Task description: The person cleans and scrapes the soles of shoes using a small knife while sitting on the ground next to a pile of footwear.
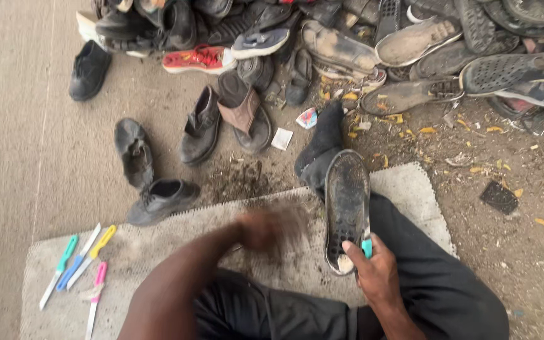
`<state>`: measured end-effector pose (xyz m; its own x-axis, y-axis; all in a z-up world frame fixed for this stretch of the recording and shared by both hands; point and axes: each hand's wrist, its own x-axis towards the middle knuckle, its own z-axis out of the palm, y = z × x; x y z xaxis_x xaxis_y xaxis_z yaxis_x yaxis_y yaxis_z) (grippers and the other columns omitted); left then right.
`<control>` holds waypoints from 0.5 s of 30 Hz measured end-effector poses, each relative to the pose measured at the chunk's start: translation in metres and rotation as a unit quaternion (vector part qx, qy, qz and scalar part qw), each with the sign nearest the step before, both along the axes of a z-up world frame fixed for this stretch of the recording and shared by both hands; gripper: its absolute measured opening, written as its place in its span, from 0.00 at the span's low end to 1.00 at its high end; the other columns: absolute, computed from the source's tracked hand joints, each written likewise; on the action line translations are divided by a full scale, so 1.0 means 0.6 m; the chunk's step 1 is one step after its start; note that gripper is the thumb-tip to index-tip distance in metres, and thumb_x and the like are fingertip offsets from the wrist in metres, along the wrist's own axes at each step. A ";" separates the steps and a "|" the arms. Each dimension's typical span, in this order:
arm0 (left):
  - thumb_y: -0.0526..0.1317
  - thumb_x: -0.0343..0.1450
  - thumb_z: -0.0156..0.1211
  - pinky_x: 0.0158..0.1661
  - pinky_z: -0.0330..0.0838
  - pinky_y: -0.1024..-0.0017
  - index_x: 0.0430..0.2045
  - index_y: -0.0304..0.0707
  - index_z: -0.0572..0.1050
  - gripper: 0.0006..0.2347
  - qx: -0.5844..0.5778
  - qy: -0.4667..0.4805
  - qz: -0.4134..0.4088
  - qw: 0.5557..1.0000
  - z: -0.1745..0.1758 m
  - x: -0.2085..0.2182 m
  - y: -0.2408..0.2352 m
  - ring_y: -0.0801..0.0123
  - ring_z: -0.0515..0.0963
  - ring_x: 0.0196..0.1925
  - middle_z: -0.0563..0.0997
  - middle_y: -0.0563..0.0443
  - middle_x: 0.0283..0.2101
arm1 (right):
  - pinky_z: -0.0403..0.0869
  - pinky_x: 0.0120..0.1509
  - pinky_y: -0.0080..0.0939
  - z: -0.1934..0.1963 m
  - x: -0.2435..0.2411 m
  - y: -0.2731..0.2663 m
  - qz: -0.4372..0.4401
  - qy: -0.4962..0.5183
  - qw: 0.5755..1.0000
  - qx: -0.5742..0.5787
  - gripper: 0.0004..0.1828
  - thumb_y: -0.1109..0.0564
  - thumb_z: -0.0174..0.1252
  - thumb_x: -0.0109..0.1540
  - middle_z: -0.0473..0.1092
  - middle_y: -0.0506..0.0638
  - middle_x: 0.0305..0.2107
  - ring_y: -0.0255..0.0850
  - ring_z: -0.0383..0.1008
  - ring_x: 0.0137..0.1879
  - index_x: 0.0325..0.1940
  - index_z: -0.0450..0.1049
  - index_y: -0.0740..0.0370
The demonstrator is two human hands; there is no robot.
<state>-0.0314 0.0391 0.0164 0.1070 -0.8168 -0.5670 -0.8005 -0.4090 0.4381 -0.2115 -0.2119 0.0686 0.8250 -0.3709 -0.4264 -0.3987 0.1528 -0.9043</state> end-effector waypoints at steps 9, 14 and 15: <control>0.48 0.82 0.48 0.77 0.30 0.50 0.76 0.49 0.47 0.27 -0.219 -0.090 -0.134 0.962 -0.115 -0.072 -0.059 0.65 0.44 0.82 0.45 0.50 0.79 | 0.57 0.14 0.35 -0.015 0.024 0.010 0.012 0.004 0.999 0.033 0.13 0.54 0.65 0.59 0.66 0.44 0.17 0.29 0.56 0.14 0.42 0.75 0.63; 0.53 0.73 0.51 0.72 0.30 0.51 0.71 0.50 0.51 0.31 -0.061 -0.141 0.074 0.985 -0.008 0.017 -0.040 0.55 0.40 0.79 0.45 0.49 0.78 | 0.57 0.15 0.35 -0.020 0.003 0.011 0.025 -0.019 0.999 0.016 0.13 0.54 0.66 0.60 0.66 0.45 0.16 0.29 0.56 0.14 0.41 0.76 0.65; 0.57 0.74 0.49 0.77 0.39 0.57 0.72 0.61 0.55 0.29 -0.038 -0.179 0.140 0.973 0.036 0.052 -0.003 0.63 0.52 0.77 0.55 0.55 0.75 | 0.57 0.15 0.35 -0.021 0.006 0.010 0.025 -0.019 0.999 0.010 0.12 0.54 0.65 0.59 0.66 0.45 0.16 0.29 0.56 0.14 0.41 0.76 0.64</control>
